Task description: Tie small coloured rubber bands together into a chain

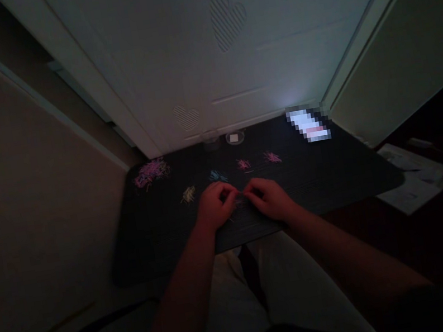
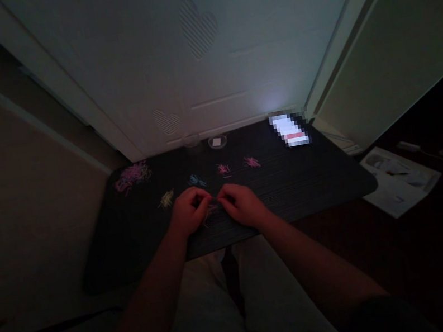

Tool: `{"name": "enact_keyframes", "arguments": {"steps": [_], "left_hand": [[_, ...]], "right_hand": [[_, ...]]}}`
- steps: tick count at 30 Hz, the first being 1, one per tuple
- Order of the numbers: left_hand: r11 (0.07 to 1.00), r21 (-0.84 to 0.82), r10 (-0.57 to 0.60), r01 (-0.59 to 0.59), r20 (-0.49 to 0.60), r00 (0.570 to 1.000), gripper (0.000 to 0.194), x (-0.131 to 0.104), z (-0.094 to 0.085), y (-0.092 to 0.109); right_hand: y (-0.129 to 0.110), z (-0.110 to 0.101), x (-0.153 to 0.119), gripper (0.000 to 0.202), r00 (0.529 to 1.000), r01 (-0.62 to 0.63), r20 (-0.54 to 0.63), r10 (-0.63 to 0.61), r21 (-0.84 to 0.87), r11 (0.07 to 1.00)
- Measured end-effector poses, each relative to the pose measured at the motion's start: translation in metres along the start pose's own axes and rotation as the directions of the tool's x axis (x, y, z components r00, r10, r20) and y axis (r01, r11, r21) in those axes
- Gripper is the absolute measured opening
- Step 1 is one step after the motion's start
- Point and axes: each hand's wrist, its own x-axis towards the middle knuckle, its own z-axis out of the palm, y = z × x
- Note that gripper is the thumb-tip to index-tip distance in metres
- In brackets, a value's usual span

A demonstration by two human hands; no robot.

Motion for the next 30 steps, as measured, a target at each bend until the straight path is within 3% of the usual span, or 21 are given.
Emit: {"name": "enact_keyframes", "arguments": {"steps": [5, 8, 11, 14, 20, 30], "left_hand": [[0.997, -0.047, -0.066, 0.062, -0.083, 0.994, 0.013, 0.001, 0.0, -0.005], [0.987, -0.1, -0.142, 0.125, -0.18, 0.973, 0.017, 0.0, -0.001, -0.009], [0.987, -0.106, -0.136, 0.119, -0.17, 0.976, 0.017, 0.0, -0.001, -0.009], [0.992, -0.065, -0.117, 0.108, -0.168, 0.979, 0.016, -0.002, 0.0, -0.008], [0.979, -0.054, -0.206, 0.199, -0.282, 0.937, 0.017, -0.006, -0.008, -0.009], [0.976, 0.037, -0.199, 0.214, -0.243, 0.949, 0.018, -0.007, -0.013, -0.003]], "right_hand": [[0.001, 0.0, 0.0, 0.007, 0.999, -0.019, -0.033, 0.02, 0.012, 1.0], [0.002, -0.001, 0.001, 0.009, 0.99, -0.097, -0.093, 0.102, 0.061, 0.993], [0.004, 0.0, 0.002, 0.009, 0.981, -0.145, -0.111, 0.157, 0.103, 0.984], [0.005, 0.002, 0.003, 0.006, 0.988, -0.128, -0.085, 0.132, 0.057, 0.99], [0.004, 0.005, 0.004, 0.003, 0.992, -0.083, -0.099, 0.073, -0.106, 0.991], [0.006, 0.005, 0.005, 0.006, 0.994, -0.084, -0.08, 0.074, -0.133, 0.987]]}}
